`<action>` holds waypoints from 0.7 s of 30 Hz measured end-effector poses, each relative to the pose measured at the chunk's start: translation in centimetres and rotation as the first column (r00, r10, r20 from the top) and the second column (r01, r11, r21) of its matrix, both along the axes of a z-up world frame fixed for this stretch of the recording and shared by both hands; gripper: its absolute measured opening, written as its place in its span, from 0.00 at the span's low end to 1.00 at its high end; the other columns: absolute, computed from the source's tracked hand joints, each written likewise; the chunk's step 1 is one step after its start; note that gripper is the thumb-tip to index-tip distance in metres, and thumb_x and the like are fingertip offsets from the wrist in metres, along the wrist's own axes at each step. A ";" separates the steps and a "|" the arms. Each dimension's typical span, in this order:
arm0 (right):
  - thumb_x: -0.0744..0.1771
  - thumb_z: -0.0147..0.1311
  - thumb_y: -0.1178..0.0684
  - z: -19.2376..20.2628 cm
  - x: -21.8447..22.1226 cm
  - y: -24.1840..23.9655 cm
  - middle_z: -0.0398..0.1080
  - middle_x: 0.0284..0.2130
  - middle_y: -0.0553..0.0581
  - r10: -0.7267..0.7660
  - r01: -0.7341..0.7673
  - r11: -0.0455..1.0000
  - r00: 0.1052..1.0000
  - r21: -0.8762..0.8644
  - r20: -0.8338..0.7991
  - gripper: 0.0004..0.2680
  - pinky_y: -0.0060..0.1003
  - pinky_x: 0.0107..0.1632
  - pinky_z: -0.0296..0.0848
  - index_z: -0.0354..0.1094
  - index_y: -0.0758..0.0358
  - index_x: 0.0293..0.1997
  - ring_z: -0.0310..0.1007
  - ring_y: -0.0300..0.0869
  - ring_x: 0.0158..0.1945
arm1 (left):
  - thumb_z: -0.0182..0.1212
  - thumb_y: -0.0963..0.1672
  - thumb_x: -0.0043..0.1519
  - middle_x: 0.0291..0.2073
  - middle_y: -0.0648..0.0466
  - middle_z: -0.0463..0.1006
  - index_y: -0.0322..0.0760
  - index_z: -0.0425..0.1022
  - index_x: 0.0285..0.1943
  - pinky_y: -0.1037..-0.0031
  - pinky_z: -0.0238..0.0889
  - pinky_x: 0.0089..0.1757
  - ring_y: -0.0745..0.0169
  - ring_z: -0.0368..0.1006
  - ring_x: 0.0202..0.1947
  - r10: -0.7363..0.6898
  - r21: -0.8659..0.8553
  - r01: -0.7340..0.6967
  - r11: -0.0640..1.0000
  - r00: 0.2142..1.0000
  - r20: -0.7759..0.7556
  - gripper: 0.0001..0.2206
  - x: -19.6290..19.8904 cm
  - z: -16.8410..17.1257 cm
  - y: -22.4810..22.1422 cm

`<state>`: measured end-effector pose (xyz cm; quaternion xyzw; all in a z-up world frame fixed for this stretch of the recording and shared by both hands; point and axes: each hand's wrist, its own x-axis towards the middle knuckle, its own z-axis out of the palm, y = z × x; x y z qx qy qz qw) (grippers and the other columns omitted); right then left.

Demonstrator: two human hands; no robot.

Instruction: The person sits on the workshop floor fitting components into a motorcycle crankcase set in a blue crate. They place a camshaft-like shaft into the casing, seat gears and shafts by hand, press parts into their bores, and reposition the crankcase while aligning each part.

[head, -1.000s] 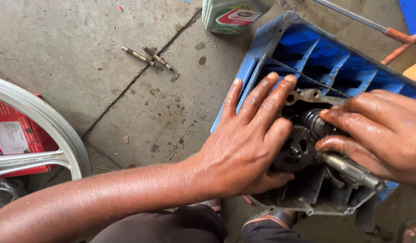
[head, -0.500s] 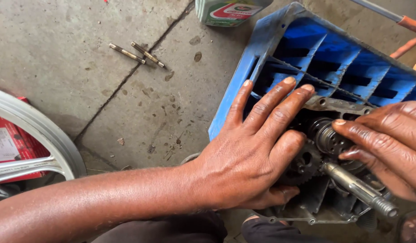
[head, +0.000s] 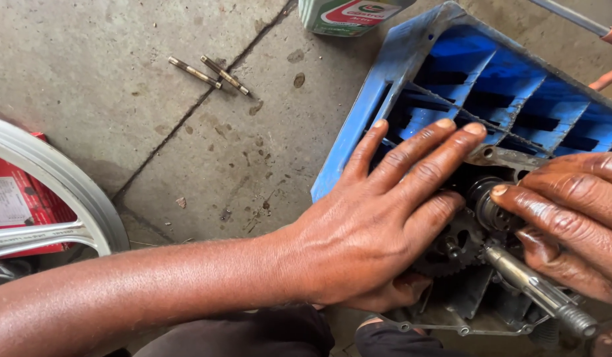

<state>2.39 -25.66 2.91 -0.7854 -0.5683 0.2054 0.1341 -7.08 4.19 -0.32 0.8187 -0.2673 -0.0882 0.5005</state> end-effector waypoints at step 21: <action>0.61 0.61 0.46 -1.0 -5.4 -5.4 0.73 0.52 0.58 -0.554 0.514 0.810 0.829 -0.282 -0.081 0.24 0.39 0.62 0.76 0.65 0.61 0.63 0.76 0.46 0.56 | 0.77 0.50 0.44 0.74 0.34 0.47 0.32 0.64 0.49 0.18 0.35 0.67 0.27 0.41 0.78 0.071 -0.109 -0.077 0.991 0.996 -0.050 0.31 0.5 -0.6 0.1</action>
